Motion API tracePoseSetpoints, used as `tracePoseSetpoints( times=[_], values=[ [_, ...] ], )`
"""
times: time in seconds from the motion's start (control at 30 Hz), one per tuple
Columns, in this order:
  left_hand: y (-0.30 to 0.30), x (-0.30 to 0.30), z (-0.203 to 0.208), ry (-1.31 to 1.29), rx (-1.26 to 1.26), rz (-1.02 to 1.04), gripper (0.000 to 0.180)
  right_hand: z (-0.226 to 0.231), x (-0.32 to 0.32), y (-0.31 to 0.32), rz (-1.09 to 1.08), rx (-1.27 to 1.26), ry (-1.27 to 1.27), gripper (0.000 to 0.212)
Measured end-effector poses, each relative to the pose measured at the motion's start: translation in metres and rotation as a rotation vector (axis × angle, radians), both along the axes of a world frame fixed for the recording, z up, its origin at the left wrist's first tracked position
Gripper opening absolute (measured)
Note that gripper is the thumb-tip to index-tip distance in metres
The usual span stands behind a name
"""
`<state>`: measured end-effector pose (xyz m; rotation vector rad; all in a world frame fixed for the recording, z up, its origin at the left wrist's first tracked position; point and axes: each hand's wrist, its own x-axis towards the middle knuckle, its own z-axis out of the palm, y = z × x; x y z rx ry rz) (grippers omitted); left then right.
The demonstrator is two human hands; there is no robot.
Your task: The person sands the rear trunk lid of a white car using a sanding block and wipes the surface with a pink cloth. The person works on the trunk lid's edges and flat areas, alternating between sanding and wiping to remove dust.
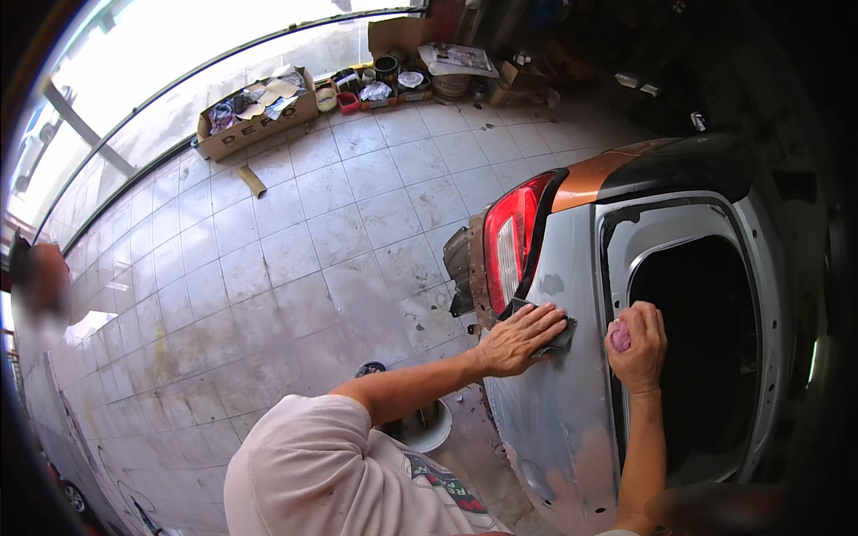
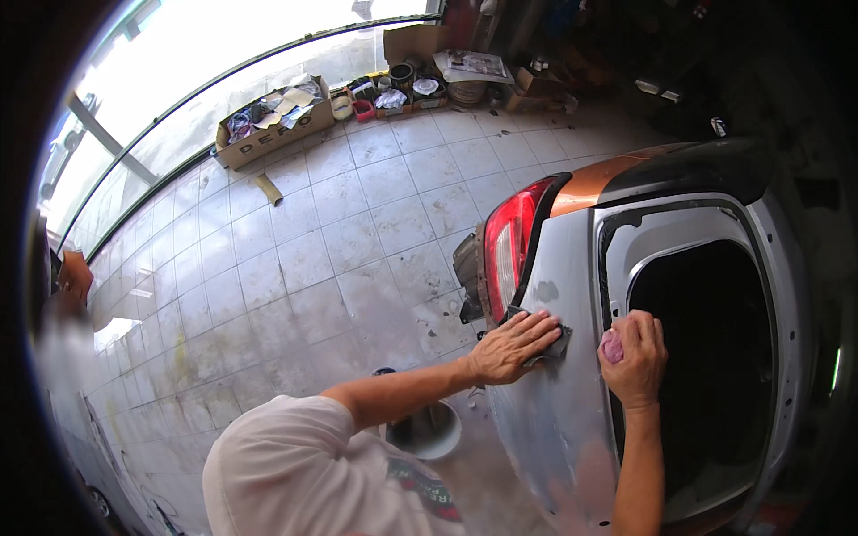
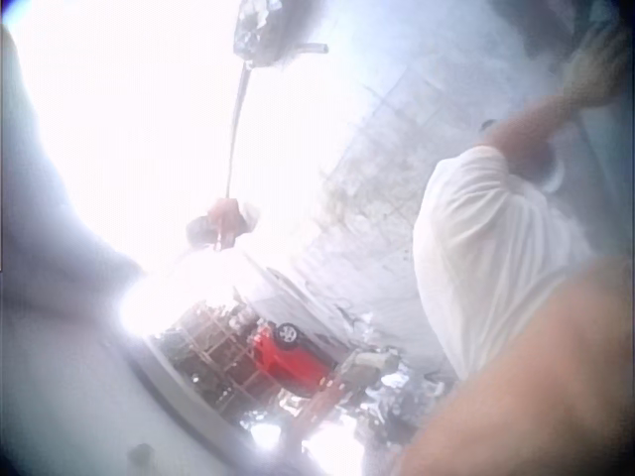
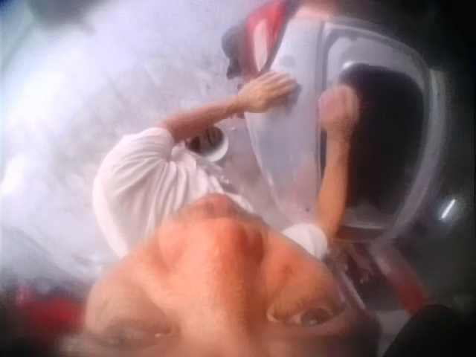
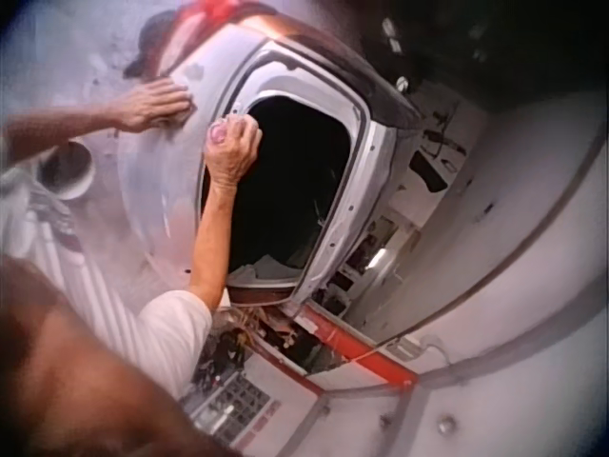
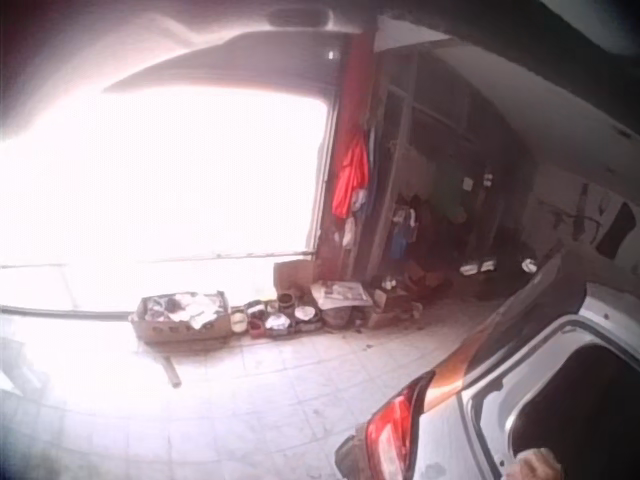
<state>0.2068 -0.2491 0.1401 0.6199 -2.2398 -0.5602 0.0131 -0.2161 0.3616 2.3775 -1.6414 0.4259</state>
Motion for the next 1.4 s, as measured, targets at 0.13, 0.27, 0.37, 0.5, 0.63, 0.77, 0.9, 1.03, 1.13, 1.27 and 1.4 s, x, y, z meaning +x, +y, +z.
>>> tracePoseSetpoints(
  times=[0.13, 0.27, 0.37, 0.5, 0.63, 0.77, 0.9, 1.03, 1.13, 1.27, 1.4],
  values=[
    [-0.067, -0.014, 0.039, 0.091, 0.035, 0.052, 0.076, -0.001, 0.044, -0.065, 0.003, -0.002, -0.173, 0.022],
    [-0.038, -0.043, 0.042, 0.169, 0.084, 0.15, 0.074, -0.056, 0.047, -0.104, -0.121, -0.036, -0.281, 0.018],
    [-0.01, -0.027, 0.015, 0.082, 0.115, 0.024, 0.083, -0.074, 0.049, -0.104, -0.176, -0.027, -0.37, 0.02],
    [-0.121, -0.055, 0.063, 0.193, 0.11, 0.414, 0.073, -0.041, 0.044, -0.087, -0.217, -0.021, -0.489, 0.023],
    [-0.042, -0.089, 0.056, 0.117, 0.046, 0.338, 0.07, -0.024, 0.029, -0.099, -0.306, -0.06, -0.455, 0.025],
    [0.045, -0.063, 0.032, 0.082, -0.074, 0.048, 0.075, -0.029, 0.025, -0.109, -0.324, -0.012, -0.324, 0.025],
    [-0.136, -0.039, 0.04, 0.171, -0.082, 0.408, 0.067, -0.014, 0.033, -0.06, -0.289, -0.115, -0.522, 0.019],
    [-0.155, -0.053, 0.026, 0.179, 0.008, 0.504, 0.067, -0.026, -0.011, 0.084, -0.352, -0.3, -0.409, 0.016],
    [0.013, -0.037, 0.004, 0.16, 0.033, 0.096, 0.08, -0.067, -0.062, 0.165, -0.581, -0.437, -0.209, 0.022],
    [-0.011, -0.02, 0.01, 0.033, -0.007, -0.093, 0.075, -0.071, -0.053, 0.17, -0.576, -0.537, 0.03, 0.033],
    [-0.17, -0.055, 0.053, 0.171, -0.07, 0.327, 0.062, -0.084, -0.049, 0.152, -0.568, -0.558, -0.042, 0.039]
  ],
)
